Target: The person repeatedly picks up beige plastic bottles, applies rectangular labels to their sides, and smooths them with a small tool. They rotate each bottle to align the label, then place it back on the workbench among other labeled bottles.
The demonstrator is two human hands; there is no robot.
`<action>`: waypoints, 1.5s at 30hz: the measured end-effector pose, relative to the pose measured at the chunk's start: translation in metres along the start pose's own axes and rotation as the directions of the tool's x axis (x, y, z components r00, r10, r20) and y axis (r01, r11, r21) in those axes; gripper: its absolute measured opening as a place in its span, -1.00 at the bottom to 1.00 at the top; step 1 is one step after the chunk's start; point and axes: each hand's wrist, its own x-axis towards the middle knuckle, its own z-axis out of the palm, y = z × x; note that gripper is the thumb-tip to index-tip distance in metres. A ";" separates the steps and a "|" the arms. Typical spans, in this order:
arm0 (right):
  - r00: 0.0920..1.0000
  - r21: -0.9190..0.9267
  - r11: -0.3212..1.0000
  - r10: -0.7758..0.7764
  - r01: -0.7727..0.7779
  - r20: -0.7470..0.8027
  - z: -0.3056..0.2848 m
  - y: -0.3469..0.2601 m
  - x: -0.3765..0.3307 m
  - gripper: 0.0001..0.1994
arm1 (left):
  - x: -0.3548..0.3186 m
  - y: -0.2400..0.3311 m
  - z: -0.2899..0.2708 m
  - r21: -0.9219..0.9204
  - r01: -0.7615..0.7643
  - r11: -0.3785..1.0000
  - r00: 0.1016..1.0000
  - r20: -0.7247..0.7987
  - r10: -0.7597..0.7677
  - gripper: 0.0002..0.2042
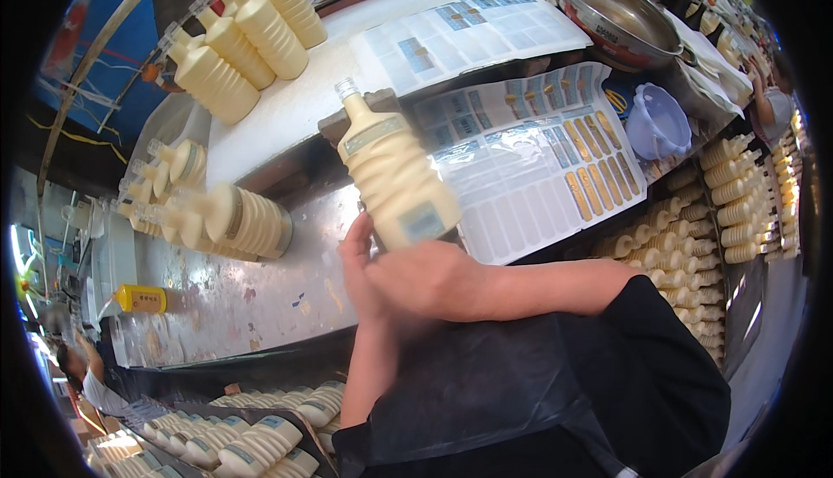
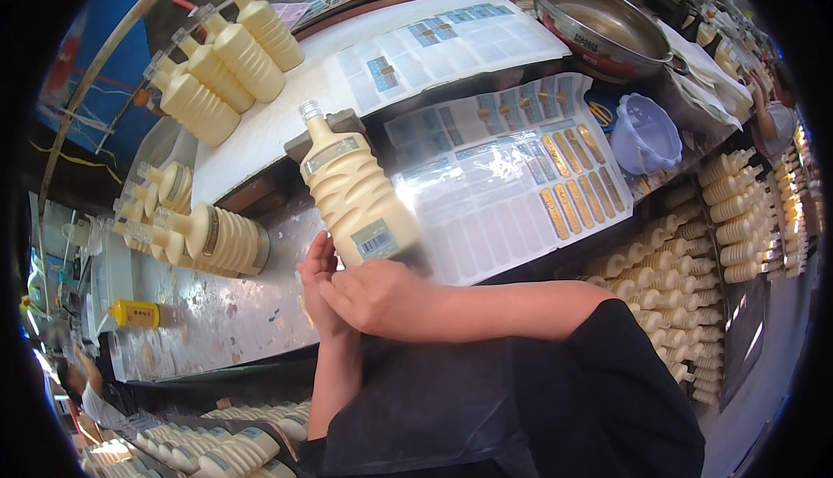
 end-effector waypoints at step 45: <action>0.564 -0.455 0.534 0.822 -0.712 0.081 -0.127 0.060 -0.241 -0.66 | 0.008 0.001 0.007 0.812 -0.581 0.050 0.705 0.472 0.529 -0.33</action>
